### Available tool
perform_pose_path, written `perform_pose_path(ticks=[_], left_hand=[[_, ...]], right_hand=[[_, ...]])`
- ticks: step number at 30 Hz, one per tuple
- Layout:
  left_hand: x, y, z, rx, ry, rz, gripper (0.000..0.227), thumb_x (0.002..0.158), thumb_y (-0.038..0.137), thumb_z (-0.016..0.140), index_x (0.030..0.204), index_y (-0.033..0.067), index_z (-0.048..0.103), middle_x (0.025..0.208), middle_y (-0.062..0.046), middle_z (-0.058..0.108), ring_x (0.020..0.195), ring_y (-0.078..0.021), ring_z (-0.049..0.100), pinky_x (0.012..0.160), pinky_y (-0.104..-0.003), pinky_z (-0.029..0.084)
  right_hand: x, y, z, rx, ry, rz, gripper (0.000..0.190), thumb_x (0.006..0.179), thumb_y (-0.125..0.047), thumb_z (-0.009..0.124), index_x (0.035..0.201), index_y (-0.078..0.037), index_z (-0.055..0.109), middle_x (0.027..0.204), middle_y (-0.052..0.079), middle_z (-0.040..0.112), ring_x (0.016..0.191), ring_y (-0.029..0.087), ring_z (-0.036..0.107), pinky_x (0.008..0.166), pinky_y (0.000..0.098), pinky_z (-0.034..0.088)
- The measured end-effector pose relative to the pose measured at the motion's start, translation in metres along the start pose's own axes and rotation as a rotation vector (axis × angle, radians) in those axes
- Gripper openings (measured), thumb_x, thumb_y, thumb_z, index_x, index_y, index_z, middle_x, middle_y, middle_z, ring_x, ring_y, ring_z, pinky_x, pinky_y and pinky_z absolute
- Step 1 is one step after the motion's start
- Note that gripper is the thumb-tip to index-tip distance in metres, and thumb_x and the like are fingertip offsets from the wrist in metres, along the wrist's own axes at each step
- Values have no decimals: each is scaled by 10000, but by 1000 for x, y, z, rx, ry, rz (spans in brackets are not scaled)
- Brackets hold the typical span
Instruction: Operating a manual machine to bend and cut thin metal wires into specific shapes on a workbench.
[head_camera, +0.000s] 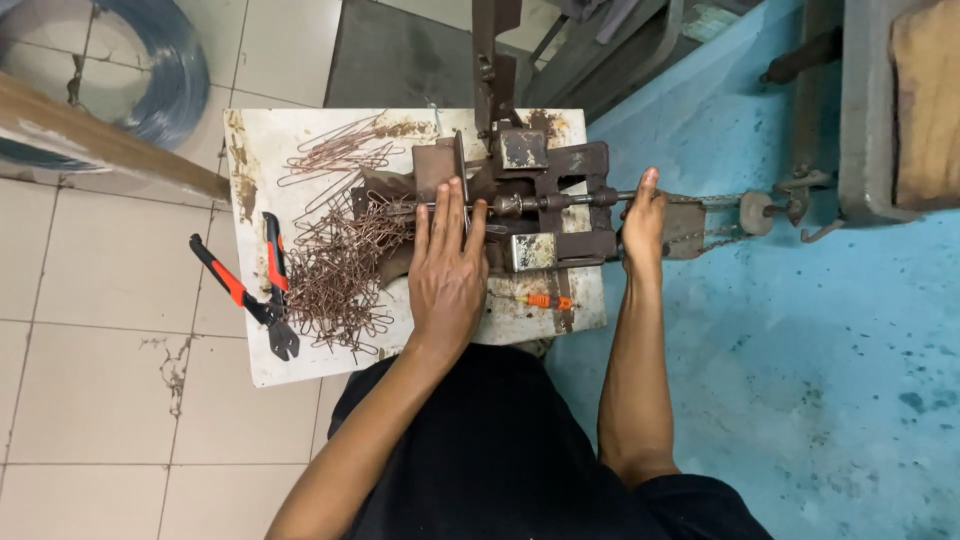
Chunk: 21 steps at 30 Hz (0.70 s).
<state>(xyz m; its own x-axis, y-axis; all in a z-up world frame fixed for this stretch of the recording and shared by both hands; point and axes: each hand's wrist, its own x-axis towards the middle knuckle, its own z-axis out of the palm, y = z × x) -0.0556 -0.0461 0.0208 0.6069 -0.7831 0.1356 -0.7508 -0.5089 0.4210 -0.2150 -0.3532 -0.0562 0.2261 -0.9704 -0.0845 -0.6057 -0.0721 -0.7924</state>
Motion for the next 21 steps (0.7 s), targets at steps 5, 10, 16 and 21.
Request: perform_pose_path(ticks=[5, 10, 16, 21], left_hand=[[0, 4, -13, -28, -4, 3, 593, 968, 52, 594, 1544, 70, 453, 1687, -257, 187, 1588, -353, 129, 1276, -547, 17], [1, 8, -15, -3, 1, 3, 573, 986, 66, 576, 1545, 66, 453, 1686, -260, 179, 1590, -347, 128, 1279, -544, 9], [3, 10, -20, 42, -30, -4, 579, 995, 93, 564, 1559, 76, 434, 1685, -267, 179, 1589, -363, 123, 1275, -556, -6], [8, 10, -20, 0, -43, -21, 549, 991, 149, 565, 1530, 95, 473, 1676, -256, 228, 1578, -357, 182, 1272, -553, 18]], right_hand=[[-33, -53, -8, -164, -33, -25, 954, 1075, -754, 260, 1242, 152, 508, 1174, 406, 590, 1080, 478, 627, 922, 545, 467], [-63, -98, -17, -269, -67, -2, 1043, 1053, -766, 207, 1316, 211, 460, 1291, 463, 523, 1213, 547, 565, 1006, 618, 423], [-66, -110, -18, -354, -108, 19, 1079, 1040, -779, 178, 1342, 222, 443, 1315, 465, 513, 1226, 558, 555, 1023, 631, 407], [-48, -87, -17, -337, -104, 19, 1091, 1022, -810, 143, 1371, 181, 435, 1341, 431, 507, 1271, 529, 535, 1052, 608, 401]])
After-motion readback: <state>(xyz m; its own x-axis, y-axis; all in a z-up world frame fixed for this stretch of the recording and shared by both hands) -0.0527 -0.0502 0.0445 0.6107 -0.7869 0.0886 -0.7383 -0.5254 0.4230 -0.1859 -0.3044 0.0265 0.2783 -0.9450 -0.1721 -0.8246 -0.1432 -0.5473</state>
